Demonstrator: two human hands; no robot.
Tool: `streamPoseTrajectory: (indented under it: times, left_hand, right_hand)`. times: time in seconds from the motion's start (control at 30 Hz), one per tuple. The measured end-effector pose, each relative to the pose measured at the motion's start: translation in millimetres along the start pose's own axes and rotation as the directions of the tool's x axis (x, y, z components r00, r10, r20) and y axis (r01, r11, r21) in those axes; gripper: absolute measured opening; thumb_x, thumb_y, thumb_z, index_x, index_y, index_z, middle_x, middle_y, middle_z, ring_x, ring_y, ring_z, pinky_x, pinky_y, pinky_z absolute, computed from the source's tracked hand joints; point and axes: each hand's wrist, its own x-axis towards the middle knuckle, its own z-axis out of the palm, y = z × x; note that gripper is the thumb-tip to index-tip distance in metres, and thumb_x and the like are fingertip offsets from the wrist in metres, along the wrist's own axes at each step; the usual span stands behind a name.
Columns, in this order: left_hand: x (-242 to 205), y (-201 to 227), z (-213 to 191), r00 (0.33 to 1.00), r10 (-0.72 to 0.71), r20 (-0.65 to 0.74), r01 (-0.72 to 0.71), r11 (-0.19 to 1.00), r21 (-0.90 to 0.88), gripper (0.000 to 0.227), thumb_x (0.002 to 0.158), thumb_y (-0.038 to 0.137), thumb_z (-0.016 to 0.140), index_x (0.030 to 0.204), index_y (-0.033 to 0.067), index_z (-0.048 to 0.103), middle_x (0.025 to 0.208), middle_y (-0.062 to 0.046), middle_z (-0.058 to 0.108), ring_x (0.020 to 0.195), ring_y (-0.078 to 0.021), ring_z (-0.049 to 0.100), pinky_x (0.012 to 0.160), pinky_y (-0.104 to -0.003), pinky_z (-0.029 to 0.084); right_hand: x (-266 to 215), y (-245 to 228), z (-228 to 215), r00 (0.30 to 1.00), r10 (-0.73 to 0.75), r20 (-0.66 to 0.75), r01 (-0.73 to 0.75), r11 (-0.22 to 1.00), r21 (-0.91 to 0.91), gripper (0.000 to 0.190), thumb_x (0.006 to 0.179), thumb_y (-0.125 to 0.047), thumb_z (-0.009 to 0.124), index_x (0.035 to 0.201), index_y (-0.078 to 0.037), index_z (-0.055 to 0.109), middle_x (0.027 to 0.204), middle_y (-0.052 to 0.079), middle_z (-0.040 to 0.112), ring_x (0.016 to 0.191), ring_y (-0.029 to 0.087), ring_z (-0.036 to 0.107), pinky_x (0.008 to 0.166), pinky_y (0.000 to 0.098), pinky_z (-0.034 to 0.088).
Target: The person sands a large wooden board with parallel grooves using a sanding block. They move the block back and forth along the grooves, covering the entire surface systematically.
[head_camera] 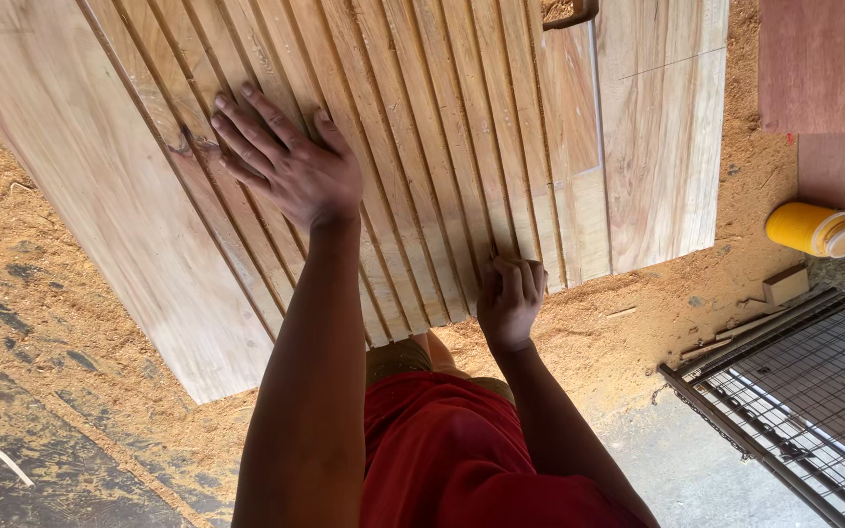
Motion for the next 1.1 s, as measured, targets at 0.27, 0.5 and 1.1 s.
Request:
streamPoseTrajectory:
  times: [0.27,0.5,1.1]
  left_hand:
    - [2,2,-3,1.0,0.003,0.003,-0.003,1.0,0.001,0.076,0.113,0.059,0.019,0.168,0.0085,0.007,0.176,-0.02,0.008,0.164,-0.0375,0.009,0.133,-0.06,0.01]
    - [5,3,0,1.0,0.0,-0.012,0.0,1.0,-0.002,0.075,0.114,0.058,0.021,0.169,0.0089,0.008,0.176,-0.02,0.009,0.164,-0.0377,0.01,0.133,-0.06,0.01]
    - [2,2,3,1.0,-0.004,0.004,0.003,0.999,0.046,0.075,0.114,0.058,0.018,0.169,0.0083,0.006,0.176,-0.02,0.007,0.165,-0.0365,0.009,0.134,-0.06,0.011]
  right_hand:
    - [140,9,85,0.998,-0.041,-0.049,0.048,0.988,0.15,0.01,0.096,0.001,0.062,0.089,-0.005,0.058,0.086,0.016,0.062,0.084,0.036,0.058,0.077,0.0488,0.046]
    - [22,9,-14,0.999,-0.006,0.049,0.006,1.0,0.012,0.005,0.098,-0.002,0.066,0.093,-0.002,0.067,0.086,0.013,0.065,0.081,0.031,0.06,0.075,0.0439,0.046]
    - [-28,21,-31,0.995,-0.021,0.099,0.021,1.0,-0.002,0.006,0.096,0.002,0.062,0.09,0.0,0.062,0.088,0.014,0.066,0.081,0.031,0.061,0.074,0.0442,0.047]
